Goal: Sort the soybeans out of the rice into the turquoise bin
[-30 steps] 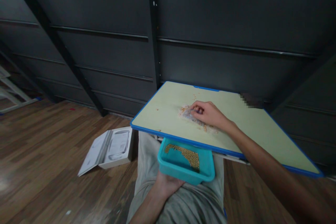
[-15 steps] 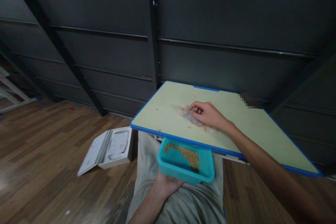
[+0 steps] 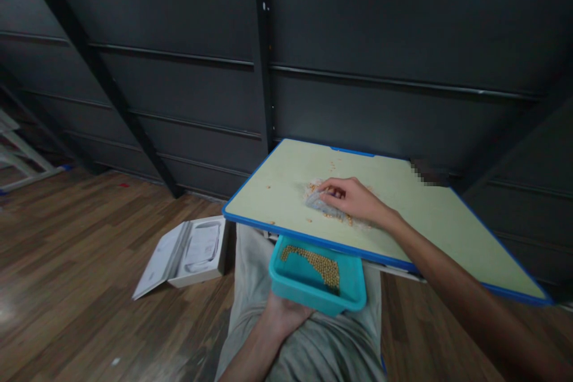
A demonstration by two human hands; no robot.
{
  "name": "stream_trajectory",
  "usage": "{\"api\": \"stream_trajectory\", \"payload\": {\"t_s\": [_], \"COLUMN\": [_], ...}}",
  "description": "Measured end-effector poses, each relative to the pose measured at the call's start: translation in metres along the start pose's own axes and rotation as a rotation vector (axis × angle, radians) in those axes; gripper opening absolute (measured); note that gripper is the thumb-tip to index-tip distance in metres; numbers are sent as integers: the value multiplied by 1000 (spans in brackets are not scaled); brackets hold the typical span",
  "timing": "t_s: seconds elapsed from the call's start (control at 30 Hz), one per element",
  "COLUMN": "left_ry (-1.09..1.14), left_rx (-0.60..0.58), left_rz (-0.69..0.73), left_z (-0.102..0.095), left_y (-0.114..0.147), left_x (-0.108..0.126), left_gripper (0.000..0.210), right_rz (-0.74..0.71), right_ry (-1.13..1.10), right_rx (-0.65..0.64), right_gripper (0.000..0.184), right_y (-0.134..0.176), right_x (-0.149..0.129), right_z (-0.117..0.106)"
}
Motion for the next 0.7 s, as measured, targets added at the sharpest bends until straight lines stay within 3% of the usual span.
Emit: {"api": "stream_trajectory", "payload": {"t_s": [0.37,0.53,0.7], "left_ry": [-93,-88,-45], "left_rx": [45,39,20], "left_rz": [-6,-4,-3], "left_z": [15,11,8], "left_y": [7,4,2], "left_x": [6,5,4], "left_gripper": [39,52,77], "right_rz": [9,2,18], "right_ry": [-87,-29,-37], "right_rx": [-10,59,20], "right_gripper": [22,21,18], "right_y": [2,1,1], "right_x": [-2,2,2], "right_z": [4,2,4]}}
Point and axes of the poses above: each hand's wrist, its own y-axis away from the middle knuckle, its own z-axis out of the palm, x = y × z, the point moved 1 cm from there along -y, towards the middle knuckle, and after that the axes turned 7 degrees about -y, right-handed, at the moved point
